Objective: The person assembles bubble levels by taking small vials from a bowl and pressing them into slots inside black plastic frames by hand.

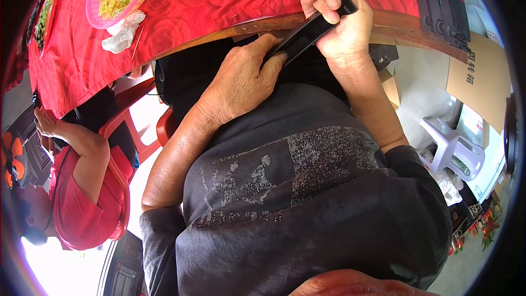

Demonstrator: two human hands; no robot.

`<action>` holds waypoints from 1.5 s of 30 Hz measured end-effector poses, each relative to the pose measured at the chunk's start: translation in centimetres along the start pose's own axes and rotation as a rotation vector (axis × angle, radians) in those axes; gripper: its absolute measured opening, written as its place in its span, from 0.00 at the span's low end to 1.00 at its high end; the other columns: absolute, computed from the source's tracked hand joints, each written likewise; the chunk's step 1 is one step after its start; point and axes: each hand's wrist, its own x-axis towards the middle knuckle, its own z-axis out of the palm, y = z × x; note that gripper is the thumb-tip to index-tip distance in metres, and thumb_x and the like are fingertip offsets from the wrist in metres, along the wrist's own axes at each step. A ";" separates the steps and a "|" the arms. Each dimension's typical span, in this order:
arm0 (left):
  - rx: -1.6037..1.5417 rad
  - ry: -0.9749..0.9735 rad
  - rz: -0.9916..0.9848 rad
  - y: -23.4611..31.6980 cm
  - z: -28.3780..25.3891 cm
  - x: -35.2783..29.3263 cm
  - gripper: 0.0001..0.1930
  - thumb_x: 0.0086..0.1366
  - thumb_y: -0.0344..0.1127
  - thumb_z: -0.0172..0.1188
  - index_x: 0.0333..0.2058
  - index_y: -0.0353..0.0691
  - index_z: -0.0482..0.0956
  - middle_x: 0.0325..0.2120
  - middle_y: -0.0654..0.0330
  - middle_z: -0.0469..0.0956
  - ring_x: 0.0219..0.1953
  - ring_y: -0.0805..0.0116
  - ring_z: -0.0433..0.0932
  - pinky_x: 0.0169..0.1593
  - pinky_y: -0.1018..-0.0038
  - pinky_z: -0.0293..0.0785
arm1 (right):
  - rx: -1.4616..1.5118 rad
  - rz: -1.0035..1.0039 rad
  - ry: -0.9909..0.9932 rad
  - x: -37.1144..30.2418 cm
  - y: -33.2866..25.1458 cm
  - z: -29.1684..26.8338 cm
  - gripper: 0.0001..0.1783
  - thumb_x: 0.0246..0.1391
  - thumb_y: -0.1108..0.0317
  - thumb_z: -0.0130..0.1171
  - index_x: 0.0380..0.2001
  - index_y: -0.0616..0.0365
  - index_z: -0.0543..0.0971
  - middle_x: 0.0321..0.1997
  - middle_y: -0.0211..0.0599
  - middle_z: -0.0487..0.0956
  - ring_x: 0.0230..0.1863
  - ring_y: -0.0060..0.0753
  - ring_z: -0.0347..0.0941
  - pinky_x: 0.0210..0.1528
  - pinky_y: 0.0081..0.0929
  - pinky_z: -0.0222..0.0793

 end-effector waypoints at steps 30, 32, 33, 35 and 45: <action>-0.058 -0.021 -0.035 0.1 0.1 0.8 0.11 0.70 0.35 0.56 0.39 0.29 0.76 0.27 0.41 0.78 0.34 0.44 0.81 0.39 0.59 0.75 | -0.098 -0.160 0.439 0.0 1.1 4.6 0.12 0.68 0.67 0.42 0.39 0.58 0.76 0.16 0.24 0.68 0.12 0.23 0.60 0.37 0.27 0.69; -0.061 -0.016 -0.031 0.0 0.1 0.8 0.11 0.69 0.35 0.56 0.39 0.29 0.76 0.27 0.41 0.78 0.34 0.44 0.81 0.39 0.59 0.75 | -0.125 -0.132 0.368 0.0 0.4 2.9 0.13 0.66 0.68 0.42 0.41 0.60 0.76 0.17 0.24 0.68 0.14 0.21 0.60 0.43 0.29 0.72; -0.053 -0.005 -0.023 0.0 0.2 0.7 0.11 0.69 0.35 0.57 0.39 0.29 0.76 0.27 0.41 0.79 0.34 0.44 0.81 0.39 0.59 0.75 | -0.153 -0.104 0.300 0.0 0.3 2.7 0.14 0.65 0.69 0.41 0.43 0.61 0.77 0.18 0.23 0.67 0.15 0.19 0.60 0.50 0.31 0.75; -0.045 0.005 -0.016 0.1 0.2 0.7 0.11 0.68 0.34 0.57 0.39 0.30 0.76 0.27 0.42 0.79 0.34 0.44 0.81 0.40 0.60 0.75 | -0.173 -0.120 0.308 -0.2 0.3 2.7 0.14 0.65 0.69 0.41 0.43 0.60 0.77 0.18 0.23 0.67 0.15 0.18 0.59 0.49 0.30 0.74; -0.080 0.064 -0.027 0.5 1.0 1.0 0.10 0.67 0.34 0.59 0.38 0.30 0.78 0.25 0.44 0.79 0.31 0.50 0.82 0.38 0.62 0.76 | -0.211 -0.179 0.303 -0.2 0.4 4.1 0.10 0.64 0.69 0.45 0.41 0.58 0.76 0.17 0.22 0.66 0.14 0.16 0.57 0.40 0.26 0.67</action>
